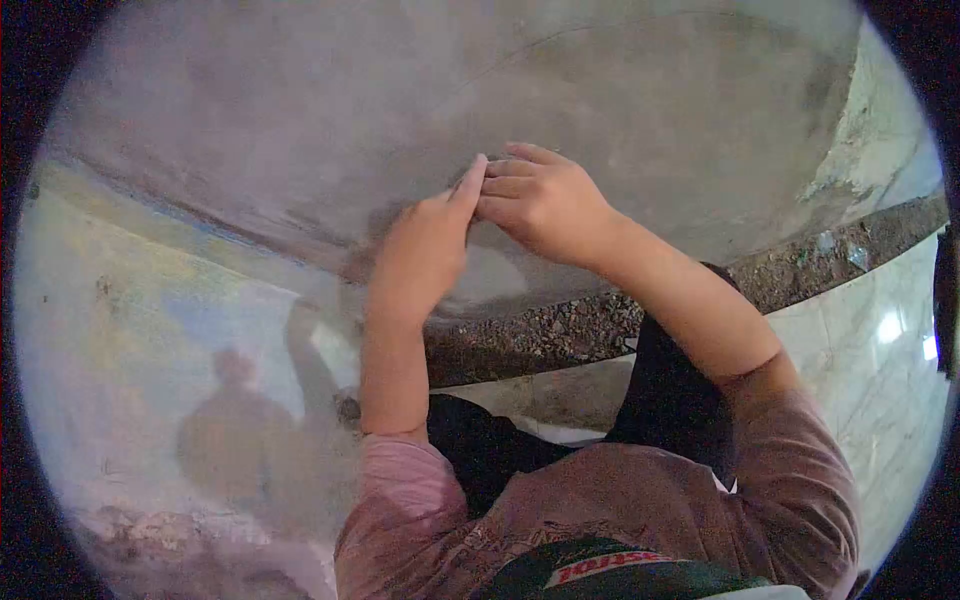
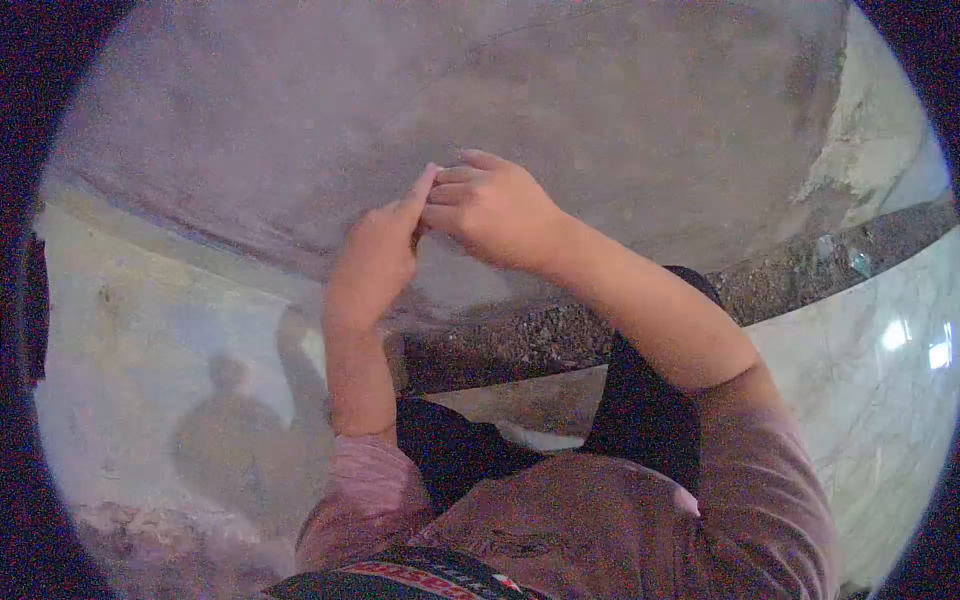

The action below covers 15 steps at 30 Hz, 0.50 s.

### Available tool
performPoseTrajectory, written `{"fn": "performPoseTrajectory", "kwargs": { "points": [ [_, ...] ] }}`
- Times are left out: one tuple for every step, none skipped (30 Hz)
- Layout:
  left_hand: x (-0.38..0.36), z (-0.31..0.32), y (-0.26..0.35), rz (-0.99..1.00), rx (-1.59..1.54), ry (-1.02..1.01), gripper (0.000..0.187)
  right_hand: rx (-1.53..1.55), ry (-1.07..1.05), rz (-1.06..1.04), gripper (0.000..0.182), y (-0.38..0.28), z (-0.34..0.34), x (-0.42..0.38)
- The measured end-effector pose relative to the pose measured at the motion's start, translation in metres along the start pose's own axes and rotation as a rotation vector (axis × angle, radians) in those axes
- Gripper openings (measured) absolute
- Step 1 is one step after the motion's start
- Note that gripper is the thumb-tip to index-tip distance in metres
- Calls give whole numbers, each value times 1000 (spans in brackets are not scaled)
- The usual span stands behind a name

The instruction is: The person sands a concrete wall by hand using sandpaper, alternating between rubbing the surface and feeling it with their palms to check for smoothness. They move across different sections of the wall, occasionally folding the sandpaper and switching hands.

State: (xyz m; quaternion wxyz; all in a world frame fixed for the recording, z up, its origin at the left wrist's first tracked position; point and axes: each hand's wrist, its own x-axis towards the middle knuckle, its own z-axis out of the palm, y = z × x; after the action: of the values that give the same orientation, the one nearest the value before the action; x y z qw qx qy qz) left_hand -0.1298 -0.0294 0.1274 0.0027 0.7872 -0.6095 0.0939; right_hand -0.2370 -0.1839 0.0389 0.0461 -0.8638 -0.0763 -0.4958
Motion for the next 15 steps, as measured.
{"fn": "performPoseTrajectory", "kwargs": {
  "points": [
    [-4,-6,0,-7,64,39,67,3,81,4,33,-8,-6,4],
    [-7,-12,-7,-6,101,167,66,6,161,10,36,-15,-15,8],
    [-11,-18,-17,-4,140,294,65,18,167,11,36,-21,-29,13],
    [-10,-22,-30,-11,148,286,65,55,240,-6,41,-27,-46,18],
    [-5,-24,-44,-54,171,518,63,91,312,-24,46,-31,-55,20],
    [2,-23,-55,-95,196,754,62,101,315,-24,46,-33,-55,19],
    [13,-19,-62,-101,204,750,62,181,313,-69,46,-33,-55,16],
    [27,-15,-71,26,181,862,61,258,310,-114,47,-34,-55,15],
    [41,-9,-80,157,156,973,60,264,313,-116,47,-35,-53,13],
    [54,1,-87,154,164,970,60,419,100,-73,42,-37,-50,10],
    [69,15,-90,232,229,927,58,569,-116,-31,38,-38,-46,8],
    [79,29,-94,306,296,886,56,574,-114,-41,38,-41,-40,6],
    [86,47,-97,299,305,887,56,553,-463,-53,35,-46,-33,3],
    [93,65,-100,377,374,805,55,513,-811,-64,32,-52,-26,-1],
    [98,69,-98,454,441,721,53,504,-1059,-81,32,-59,-19,-6]
  ]
}}
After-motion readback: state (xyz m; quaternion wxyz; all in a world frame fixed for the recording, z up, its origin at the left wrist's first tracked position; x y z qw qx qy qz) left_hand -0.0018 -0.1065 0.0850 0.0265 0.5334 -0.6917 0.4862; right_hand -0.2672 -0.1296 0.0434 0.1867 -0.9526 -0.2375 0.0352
